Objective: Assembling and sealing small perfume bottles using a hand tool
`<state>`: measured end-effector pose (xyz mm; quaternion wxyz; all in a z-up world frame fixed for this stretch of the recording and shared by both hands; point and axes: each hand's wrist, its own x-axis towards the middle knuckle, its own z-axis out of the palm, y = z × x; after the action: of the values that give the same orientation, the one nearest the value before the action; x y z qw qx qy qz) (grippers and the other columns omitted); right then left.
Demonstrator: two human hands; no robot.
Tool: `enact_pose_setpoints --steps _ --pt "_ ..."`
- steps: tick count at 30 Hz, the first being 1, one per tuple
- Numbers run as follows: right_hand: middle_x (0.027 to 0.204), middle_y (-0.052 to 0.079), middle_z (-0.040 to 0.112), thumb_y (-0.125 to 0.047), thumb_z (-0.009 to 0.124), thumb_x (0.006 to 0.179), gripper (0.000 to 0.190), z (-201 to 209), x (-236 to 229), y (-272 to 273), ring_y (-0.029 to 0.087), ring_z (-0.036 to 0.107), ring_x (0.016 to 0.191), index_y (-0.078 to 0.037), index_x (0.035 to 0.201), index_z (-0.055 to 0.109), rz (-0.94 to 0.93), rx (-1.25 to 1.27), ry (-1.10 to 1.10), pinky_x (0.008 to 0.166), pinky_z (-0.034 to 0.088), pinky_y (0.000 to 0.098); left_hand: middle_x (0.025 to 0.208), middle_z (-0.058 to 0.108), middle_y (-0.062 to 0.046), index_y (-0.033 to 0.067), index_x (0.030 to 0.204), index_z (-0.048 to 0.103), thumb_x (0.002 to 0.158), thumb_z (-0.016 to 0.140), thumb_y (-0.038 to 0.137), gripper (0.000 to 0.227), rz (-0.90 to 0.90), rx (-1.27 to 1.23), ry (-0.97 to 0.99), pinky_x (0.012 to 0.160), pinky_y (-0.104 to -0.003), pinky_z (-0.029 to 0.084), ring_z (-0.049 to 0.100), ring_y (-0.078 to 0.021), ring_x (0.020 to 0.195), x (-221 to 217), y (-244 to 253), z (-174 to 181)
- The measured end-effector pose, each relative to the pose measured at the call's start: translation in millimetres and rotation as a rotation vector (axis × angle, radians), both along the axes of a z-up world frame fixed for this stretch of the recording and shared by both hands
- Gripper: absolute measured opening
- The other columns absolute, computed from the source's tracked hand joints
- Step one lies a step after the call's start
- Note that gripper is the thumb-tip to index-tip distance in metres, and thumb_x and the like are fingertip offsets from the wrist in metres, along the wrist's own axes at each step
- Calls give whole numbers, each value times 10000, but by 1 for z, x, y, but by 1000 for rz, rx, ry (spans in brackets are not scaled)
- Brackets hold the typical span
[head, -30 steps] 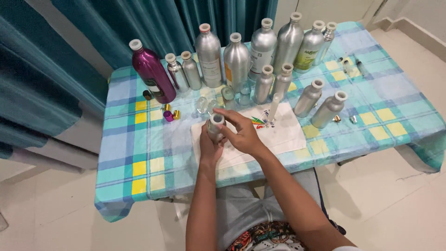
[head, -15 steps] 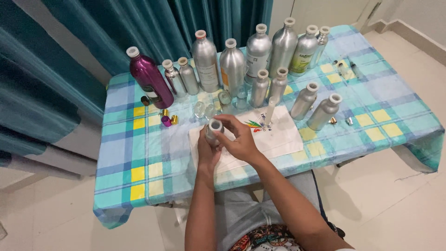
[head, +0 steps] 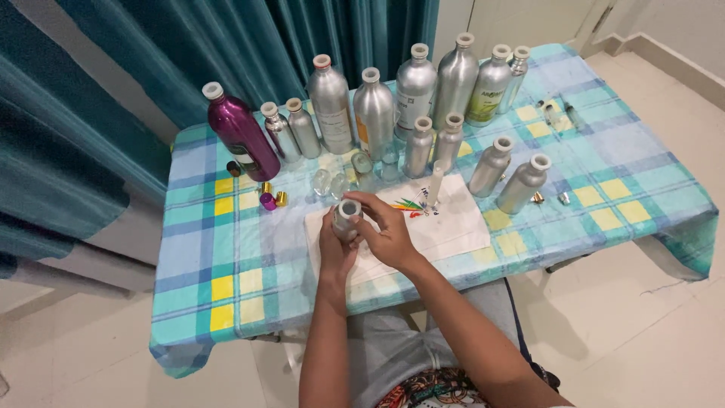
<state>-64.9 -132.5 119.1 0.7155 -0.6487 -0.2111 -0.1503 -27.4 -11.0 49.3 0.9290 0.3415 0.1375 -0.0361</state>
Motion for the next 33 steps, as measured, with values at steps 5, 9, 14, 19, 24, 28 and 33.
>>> enact_pose_setpoints --steps 5,9,14,19,24,28,33 --pt "1205 158 744 -59 737 923 356 11 -6 0 326 677 1203 -62 1277 698 -28 -28 -5 1053 510 469 695 664 -82 97 837 682 968 703 391 322 39 33 62 408 -238 318 517 -145 484 -10 -4 24" --pt "1122 187 754 -146 863 856 447 5 -5 2 312 713 1133 -32 1211 616 -87 24 22 1015 542 439 704 677 -101 108 815 687 969 701 378 311 36 10 89 406 -219 326 541 -131 492 -18 -7 33" --pt "1159 203 741 -101 811 888 613 9 -9 7 301 700 1155 -27 1410 499 -37 78 -42 1029 532 445 751 696 -138 82 851 688 989 699 330 284 40 -70 76 416 -222 335 573 -154 528 2 0 -5" --pt "1244 216 704 -73 599 1014 370 19 -13 1 381 638 1247 -8 1376 639 -48 -146 -133 1084 463 507 727 707 -145 88 856 728 974 697 404 339 7 -22 58 367 -247 332 568 -180 453 5 1 -11" --pt "1155 208 735 -113 748 940 340 13 -11 6 387 684 1168 2 1244 650 -97 -61 -92 1039 513 482 723 720 -138 109 834 710 965 697 389 309 13 -25 64 364 -223 340 603 -177 467 9 1 -23" --pt "1085 180 767 -141 825 892 361 19 -13 4 354 722 1110 -8 1159 622 -130 -46 -42 1008 540 454 711 729 -112 130 838 726 943 709 410 300 26 4 101 378 -220 370 612 -178 470 7 1 -22" --pt "1221 196 728 -154 822 872 450 52 5 -22 371 654 1216 -44 1265 634 132 -208 -92 1049 505 511 750 728 -159 110 876 731 954 717 374 275 36 -87 115 430 -259 429 644 -228 518 7 3 -18"
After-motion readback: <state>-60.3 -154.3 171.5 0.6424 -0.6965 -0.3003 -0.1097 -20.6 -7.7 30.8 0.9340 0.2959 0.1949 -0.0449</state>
